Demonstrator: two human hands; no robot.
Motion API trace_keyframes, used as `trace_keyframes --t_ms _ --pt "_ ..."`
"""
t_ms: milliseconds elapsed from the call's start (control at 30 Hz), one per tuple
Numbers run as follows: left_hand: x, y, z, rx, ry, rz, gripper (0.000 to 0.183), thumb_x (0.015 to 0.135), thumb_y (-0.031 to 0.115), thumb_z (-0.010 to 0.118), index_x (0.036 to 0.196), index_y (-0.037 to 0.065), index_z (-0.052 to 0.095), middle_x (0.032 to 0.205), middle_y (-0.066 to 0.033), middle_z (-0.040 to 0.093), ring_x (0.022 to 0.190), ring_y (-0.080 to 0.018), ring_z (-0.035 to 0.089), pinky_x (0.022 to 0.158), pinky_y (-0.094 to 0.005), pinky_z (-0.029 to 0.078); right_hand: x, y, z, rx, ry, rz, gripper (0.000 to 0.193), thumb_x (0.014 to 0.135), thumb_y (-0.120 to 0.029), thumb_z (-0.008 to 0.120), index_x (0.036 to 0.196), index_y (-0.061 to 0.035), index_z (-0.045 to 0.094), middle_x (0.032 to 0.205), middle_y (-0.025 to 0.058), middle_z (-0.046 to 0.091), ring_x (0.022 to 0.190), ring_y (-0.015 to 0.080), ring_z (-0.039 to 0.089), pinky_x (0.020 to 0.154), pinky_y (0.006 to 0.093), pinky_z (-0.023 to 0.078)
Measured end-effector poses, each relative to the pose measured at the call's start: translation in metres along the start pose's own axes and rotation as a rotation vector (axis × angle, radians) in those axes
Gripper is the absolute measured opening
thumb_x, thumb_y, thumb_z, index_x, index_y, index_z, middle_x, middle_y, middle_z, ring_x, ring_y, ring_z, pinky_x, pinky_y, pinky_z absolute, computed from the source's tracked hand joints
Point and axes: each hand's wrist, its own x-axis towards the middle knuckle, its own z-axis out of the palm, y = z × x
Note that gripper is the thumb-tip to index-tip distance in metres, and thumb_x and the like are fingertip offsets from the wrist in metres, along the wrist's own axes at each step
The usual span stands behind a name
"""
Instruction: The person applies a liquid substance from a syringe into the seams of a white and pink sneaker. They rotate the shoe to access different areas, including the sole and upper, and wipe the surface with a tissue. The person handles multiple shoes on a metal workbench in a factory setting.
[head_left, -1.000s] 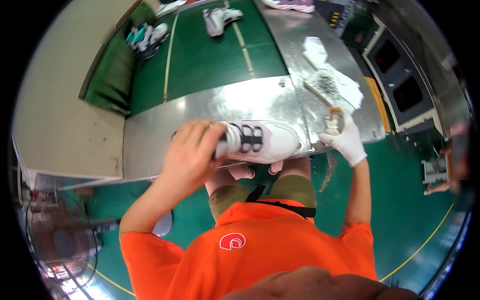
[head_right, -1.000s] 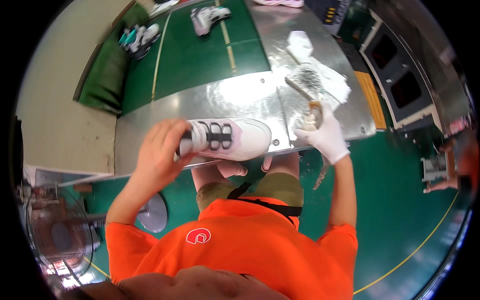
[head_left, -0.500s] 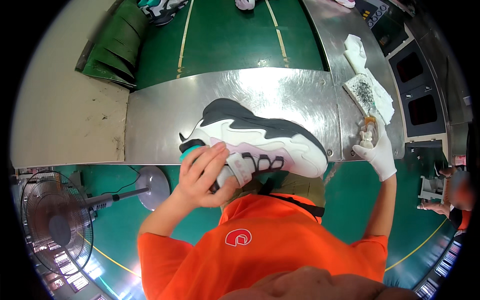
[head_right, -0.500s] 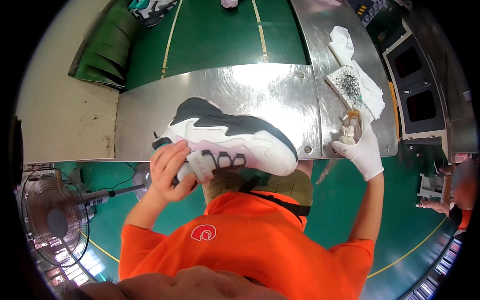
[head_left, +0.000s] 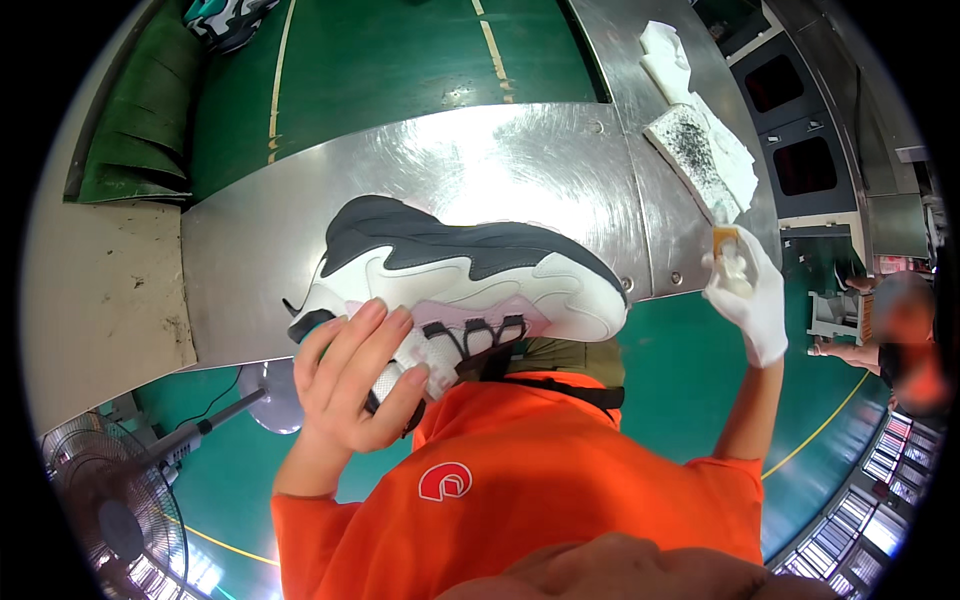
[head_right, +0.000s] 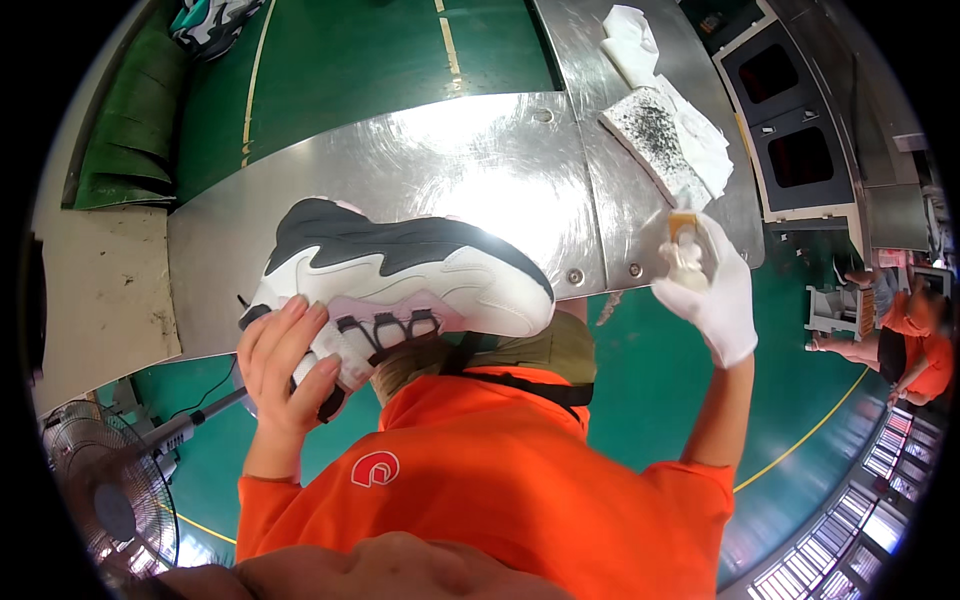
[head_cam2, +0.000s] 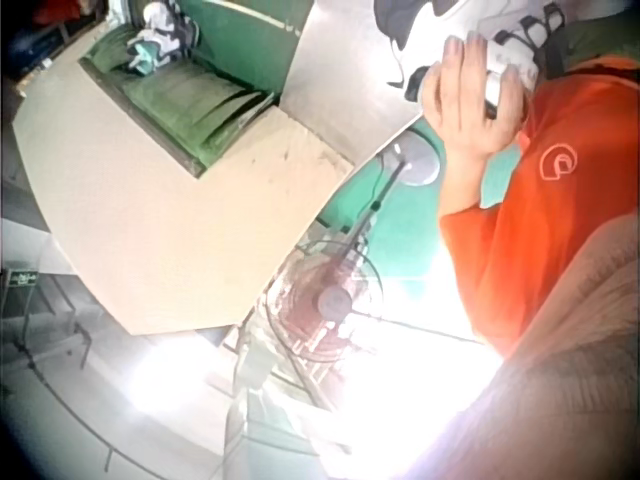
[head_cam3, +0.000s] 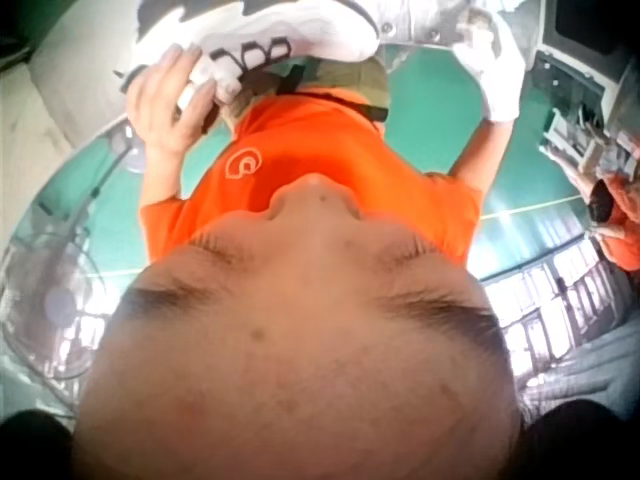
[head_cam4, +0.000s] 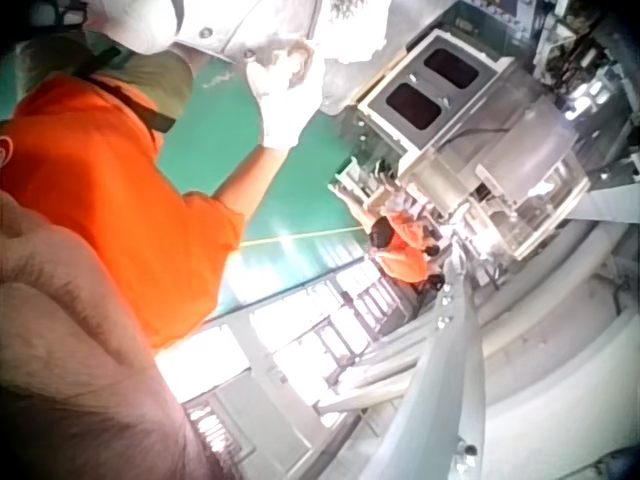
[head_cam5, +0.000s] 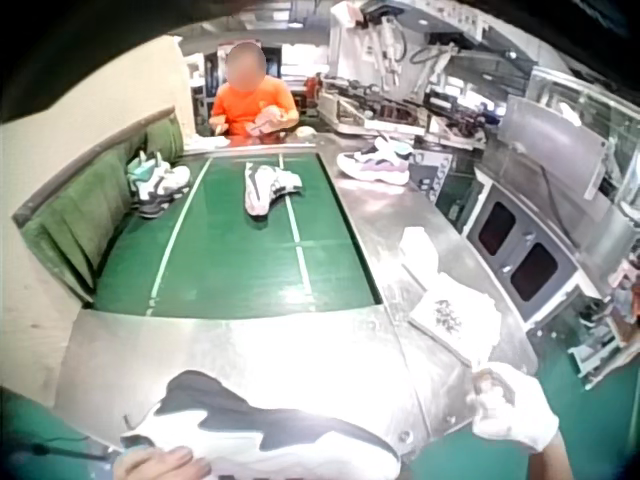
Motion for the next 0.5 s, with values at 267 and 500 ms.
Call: trace_keyframes --t_ms 267,500 --pt "-0.014 0.006 -0.004 0.071 -0.055 0.010 0.024 0.076 0.021 0.074 0.097 0.024 0.064 0.119 -0.0118 0.066 0.112 -0.0285 0.061 0.087 -0.0416 0.045 -0.021 -0.044 0.019 1.211 -0.671 -0.060 0.092 0.060 -0.046 0.074 0.121 0.0168 0.045 0.084 0.0271 0.061 0.063 0.0303 0.061 0.060 0.0379 0.055" --pt "-0.014 0.011 -0.006 0.065 -0.080 -0.021 0.026 0.071 0.020 0.078 0.094 0.026 0.067 0.120 -0.0112 0.065 0.112 -0.0282 0.060 0.088 -0.0429 0.044 -0.023 -0.051 0.030 1.175 -0.730 0.076 0.107 0.048 -0.055 0.086 0.121 0.0099 0.043 0.077 0.0254 0.063 0.058 0.0314 0.064 0.053 0.0390 0.056"
